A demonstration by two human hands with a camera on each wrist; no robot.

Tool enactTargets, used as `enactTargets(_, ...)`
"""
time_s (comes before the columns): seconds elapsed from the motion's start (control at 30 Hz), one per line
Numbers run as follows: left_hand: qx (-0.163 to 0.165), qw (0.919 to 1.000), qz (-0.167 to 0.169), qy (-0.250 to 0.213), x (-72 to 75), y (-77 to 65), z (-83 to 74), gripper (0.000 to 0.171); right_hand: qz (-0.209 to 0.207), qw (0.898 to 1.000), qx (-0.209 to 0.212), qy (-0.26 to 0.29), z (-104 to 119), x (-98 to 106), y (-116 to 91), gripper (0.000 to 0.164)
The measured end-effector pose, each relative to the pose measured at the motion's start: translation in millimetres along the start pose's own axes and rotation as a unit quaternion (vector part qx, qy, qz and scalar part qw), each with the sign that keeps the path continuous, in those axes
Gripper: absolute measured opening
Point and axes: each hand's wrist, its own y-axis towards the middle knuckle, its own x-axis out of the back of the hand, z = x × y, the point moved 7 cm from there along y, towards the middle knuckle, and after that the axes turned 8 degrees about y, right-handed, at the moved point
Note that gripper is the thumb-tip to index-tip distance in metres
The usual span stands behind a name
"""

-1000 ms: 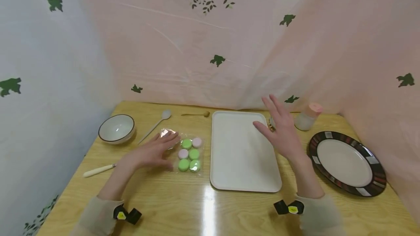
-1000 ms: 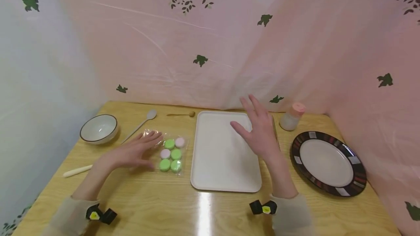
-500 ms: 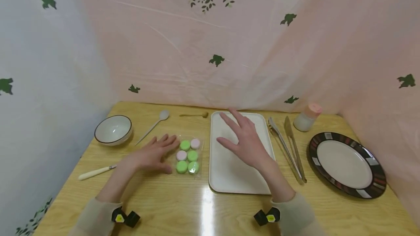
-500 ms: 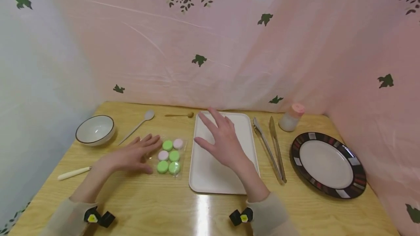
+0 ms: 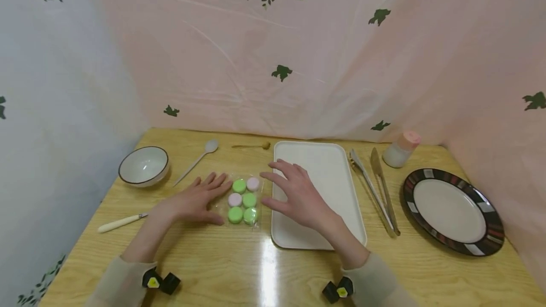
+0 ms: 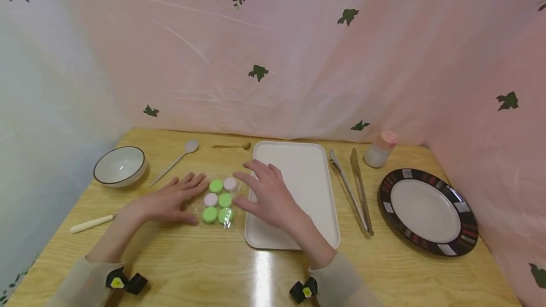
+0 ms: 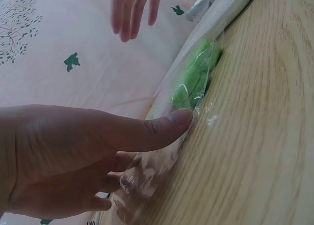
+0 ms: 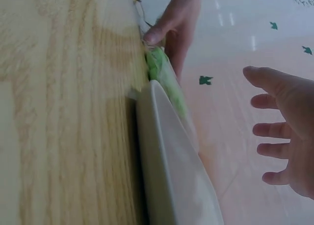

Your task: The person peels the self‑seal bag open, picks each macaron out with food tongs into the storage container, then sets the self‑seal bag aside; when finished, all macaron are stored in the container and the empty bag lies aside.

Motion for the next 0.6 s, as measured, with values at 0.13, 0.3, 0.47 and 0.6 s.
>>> enactTargets(0.13, -0.005, 1.0000, -0.002, -0.004, 2.3, 0.1, -0.3, 0.092, 0.017, 1.000, -0.004, -0.003, 5, -11, 3, 0.041)
enactTargets(0.3, -0.003, 0.9999, -0.005, -0.012, 4.9, -2.3, -1.1, 0.095, 0.047, 0.999, 0.007, -0.015, 14, -29, 2, 0.039)
enactTargets(0.47, 0.005, 0.9999, -0.003, -0.009, 4.3, -1.1, -1.7, 0.098, 0.088, 0.995, 0.010, -0.049, 23, -47, -2, 0.039)
enactTargets(0.6, 0.011, 0.9999, 0.004, -0.004, 2.7, 1.8, -2.3, 0.098, 0.101, 0.992, 0.011, -0.080, 26, -54, -3, 0.040)
